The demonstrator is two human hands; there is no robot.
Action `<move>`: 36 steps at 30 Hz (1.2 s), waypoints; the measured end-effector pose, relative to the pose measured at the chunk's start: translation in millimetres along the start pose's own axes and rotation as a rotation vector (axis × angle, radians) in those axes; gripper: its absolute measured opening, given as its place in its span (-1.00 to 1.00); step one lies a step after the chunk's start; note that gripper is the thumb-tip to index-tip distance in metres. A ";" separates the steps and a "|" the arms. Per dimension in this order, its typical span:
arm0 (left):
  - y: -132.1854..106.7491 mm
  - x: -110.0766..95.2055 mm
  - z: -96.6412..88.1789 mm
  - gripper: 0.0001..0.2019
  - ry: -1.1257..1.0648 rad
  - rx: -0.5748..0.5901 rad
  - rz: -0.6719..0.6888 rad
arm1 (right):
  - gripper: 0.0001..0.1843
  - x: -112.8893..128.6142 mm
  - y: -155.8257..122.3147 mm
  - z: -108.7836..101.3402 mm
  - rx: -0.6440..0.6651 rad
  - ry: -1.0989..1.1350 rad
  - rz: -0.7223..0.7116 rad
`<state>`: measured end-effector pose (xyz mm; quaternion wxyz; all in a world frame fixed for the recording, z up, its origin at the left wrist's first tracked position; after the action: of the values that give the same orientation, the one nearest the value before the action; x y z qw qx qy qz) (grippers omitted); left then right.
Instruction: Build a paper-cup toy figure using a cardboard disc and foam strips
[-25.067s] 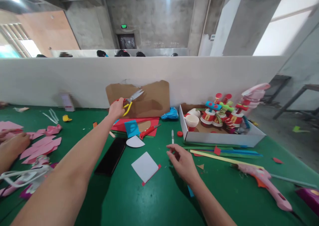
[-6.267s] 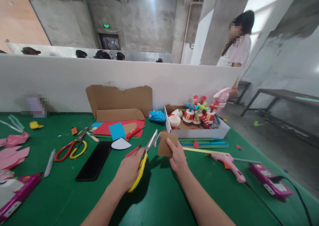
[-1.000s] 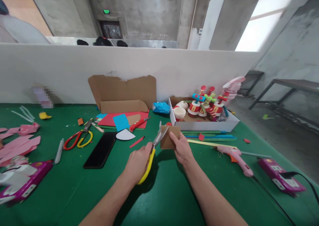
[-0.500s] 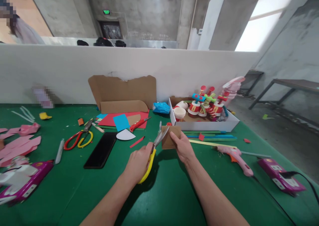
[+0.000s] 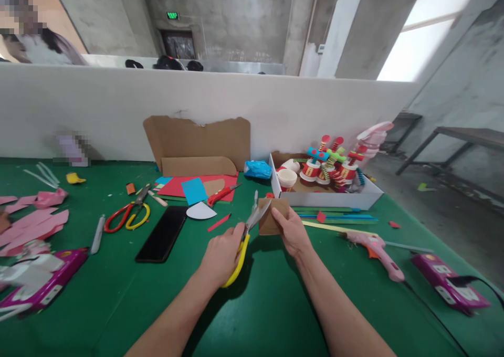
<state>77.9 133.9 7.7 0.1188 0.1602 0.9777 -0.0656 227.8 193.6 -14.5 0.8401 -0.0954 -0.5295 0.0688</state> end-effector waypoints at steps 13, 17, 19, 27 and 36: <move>-0.8 -0.4 -1.0 -0.70 -0.022 0.007 -0.008 | -0.49 -4.6 -1.5 3.7 0.004 -0.001 0.009; -2.6 -3.6 -3.0 -0.75 -0.006 0.035 -0.031 | -0.51 -3.4 -1.5 3.4 0.007 -0.004 0.003; -3.3 -4.8 -3.3 -0.75 0.001 0.053 -0.048 | -0.51 -2.6 -2.0 3.1 0.008 -0.002 0.003; -3.1 -5.2 -2.0 -0.74 0.014 0.054 -0.053 | -0.54 -0.2 -3.0 3.8 0.033 -0.010 0.014; -4.8 -6.1 -4.8 -0.76 0.001 0.058 -0.049 | -0.48 0.2 -4.9 4.8 0.032 0.012 0.040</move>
<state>80.9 128.3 14.3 0.1121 0.1394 0.9791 -0.0967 223.6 189.3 -11.1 0.8431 -0.0929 -0.5214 0.0937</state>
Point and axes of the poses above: each hand's wrist, its own y-axis towards the middle knuckle, its own z-axis out of the palm, x = y × z, the point moved 9 cm from there along y, towards the middle knuckle, and after that the axes turned 5 degrees about z, right-handed, at the moved point
